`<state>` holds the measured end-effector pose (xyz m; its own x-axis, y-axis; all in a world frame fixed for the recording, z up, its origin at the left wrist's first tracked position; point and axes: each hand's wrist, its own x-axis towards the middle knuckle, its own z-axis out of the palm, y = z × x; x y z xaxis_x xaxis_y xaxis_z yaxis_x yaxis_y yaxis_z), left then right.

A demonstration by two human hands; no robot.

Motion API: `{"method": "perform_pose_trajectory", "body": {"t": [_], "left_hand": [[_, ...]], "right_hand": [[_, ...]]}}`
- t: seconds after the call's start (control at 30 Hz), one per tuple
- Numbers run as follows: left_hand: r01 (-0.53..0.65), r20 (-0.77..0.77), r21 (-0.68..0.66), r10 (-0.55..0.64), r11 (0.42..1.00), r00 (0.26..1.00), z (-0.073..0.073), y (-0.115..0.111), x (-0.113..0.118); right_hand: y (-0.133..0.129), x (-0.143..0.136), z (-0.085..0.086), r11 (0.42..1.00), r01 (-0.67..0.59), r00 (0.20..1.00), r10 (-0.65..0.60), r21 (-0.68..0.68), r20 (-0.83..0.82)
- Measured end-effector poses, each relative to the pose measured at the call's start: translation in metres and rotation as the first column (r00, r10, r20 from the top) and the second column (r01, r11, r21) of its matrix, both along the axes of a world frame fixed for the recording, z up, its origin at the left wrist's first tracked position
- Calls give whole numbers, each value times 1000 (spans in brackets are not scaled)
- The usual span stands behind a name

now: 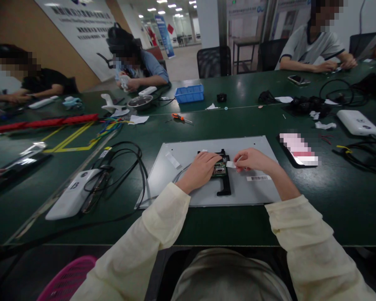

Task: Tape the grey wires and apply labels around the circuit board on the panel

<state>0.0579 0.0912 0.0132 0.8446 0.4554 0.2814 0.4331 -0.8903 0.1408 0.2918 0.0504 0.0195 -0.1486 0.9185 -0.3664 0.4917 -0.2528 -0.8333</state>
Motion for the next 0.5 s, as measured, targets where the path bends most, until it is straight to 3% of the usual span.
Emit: {"method": "perform_pose_trajectory", "body": {"t": [0.33, 0.5], "left_hand": [[151, -19, 10, -151, 988, 988, 10, -9, 0], [213, -24, 15, -213, 977, 977, 6, -9, 0]], "right_hand": [[4, -4, -11, 998, -48, 998, 47, 43, 37], [6, -5, -18, 995, -64, 995, 58, 77, 82]]}}
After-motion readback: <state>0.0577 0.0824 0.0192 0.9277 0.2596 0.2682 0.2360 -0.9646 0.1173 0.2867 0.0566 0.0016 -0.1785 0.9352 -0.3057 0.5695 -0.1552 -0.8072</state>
